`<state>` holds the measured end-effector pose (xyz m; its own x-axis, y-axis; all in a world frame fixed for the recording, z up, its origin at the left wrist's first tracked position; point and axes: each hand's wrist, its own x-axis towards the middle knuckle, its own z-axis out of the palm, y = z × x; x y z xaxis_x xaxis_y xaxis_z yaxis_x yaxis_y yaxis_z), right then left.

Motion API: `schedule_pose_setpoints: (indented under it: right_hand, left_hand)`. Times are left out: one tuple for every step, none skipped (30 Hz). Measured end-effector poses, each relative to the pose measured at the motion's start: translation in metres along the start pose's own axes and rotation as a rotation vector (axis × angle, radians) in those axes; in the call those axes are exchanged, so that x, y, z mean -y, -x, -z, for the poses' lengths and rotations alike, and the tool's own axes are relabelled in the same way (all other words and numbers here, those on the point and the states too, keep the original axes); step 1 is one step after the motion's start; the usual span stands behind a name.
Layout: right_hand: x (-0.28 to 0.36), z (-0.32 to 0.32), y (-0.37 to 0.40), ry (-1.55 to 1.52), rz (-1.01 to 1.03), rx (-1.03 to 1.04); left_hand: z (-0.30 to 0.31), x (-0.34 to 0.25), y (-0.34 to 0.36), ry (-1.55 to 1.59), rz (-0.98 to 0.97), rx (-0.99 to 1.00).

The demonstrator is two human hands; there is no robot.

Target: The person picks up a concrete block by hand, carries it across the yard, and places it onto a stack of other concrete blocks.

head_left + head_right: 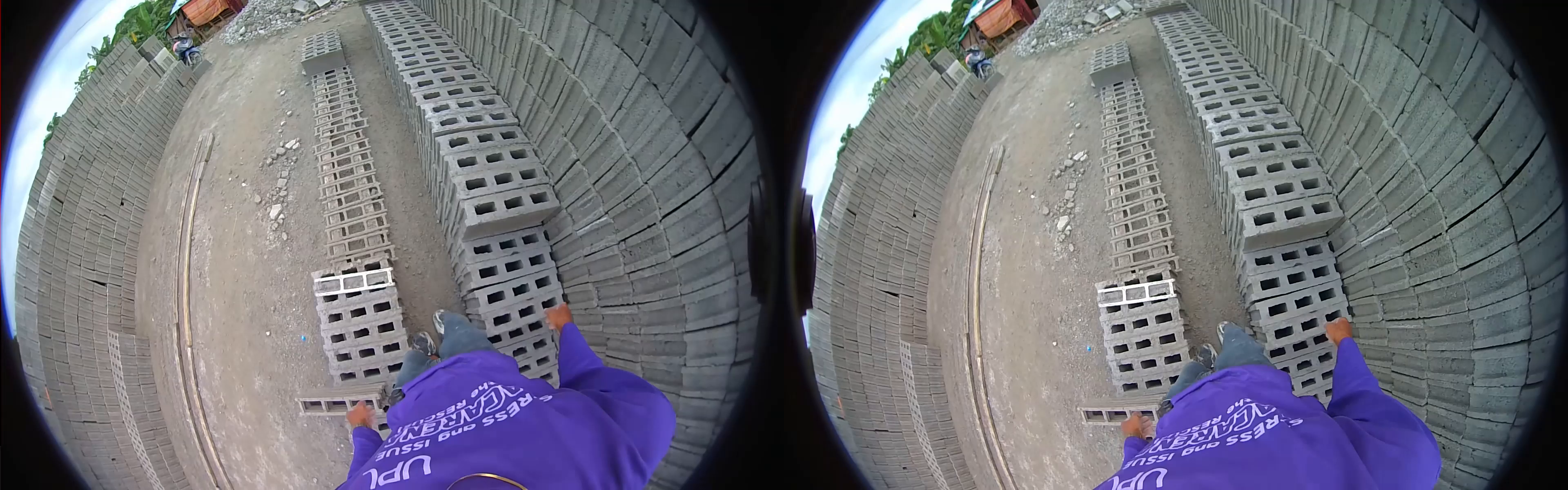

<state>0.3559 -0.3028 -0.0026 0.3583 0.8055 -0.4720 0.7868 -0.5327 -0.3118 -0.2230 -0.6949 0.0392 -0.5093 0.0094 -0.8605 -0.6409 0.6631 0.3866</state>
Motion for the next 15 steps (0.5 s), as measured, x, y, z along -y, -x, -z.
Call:
schedule_pose_setpoints:
  right_hand:
    - [0.0, 0.007, 0.008, -0.183, -0.051, -0.006]
    - [0.001, 0.008, 0.02, -0.234, -0.092, 0.118]
    - [0.019, 0.02, 0.047, -0.278, -0.139, 0.242]
    - [0.032, 0.027, 0.069, -0.313, -0.19, 0.364]
    - [0.044, 0.028, 0.084, -0.268, -0.197, 0.412]
    - [0.052, 0.026, 0.093, -0.223, -0.206, 0.458]
    - [0.056, 0.022, 0.102, -0.214, -0.214, 0.465]
    - [0.058, 0.019, 0.11, -0.314, -0.119, 0.471]
    - [0.062, 0.018, 0.115, -0.415, -0.021, 0.474]
    - [0.072, 0.024, 0.123, -0.439, -0.028, 0.478]
    - [0.076, 0.034, 0.134, -0.461, -0.039, 0.486]
    - [0.05, 0.012, 0.114, -0.536, 0.001, 0.492]
    - [0.045, 0.017, 0.115, -0.528, -0.008, 0.509]
    - [0.041, 0.023, 0.115, -0.545, -0.044, 0.492]
    - [0.036, 0.028, 0.114, -0.56, -0.08, 0.473]
  left_hand:
    - [-0.011, -0.011, -0.003, 0.052, -0.04, 0.017]
    - [-0.022, -0.02, -0.006, 0.104, -0.08, 0.032]
    - [-0.036, -0.035, -0.003, 0.1, -0.137, 0.046]
    - [-0.046, -0.049, 0.0, 0.093, -0.195, 0.057]
    - [-0.056, -0.06, 0.0, 0.066, -0.224, 0.087]
    - [-0.066, -0.069, -0.002, 0.036, -0.253, 0.118]
    - [-0.075, -0.079, 0.003, -0.023, -0.268, 0.135]
    - [-0.084, -0.09, 0.01, -0.085, -0.279, 0.152]
    - [-0.093, -0.097, 0.016, -0.136, -0.302, 0.145]
    - [-0.099, -0.106, 0.026, -0.16, -0.288, 0.161]
    - [-0.103, -0.108, 0.024, -0.184, -0.319, 0.181]
    - [-0.105, -0.109, 0.024, -0.195, -0.325, 0.185]
    - [-0.107, -0.111, 0.028, -0.196, -0.325, 0.179]
    - [-0.109, -0.112, 0.033, -0.198, -0.326, 0.173]
    - [-0.111, -0.11, 0.037, -0.174, -0.352, 0.138]
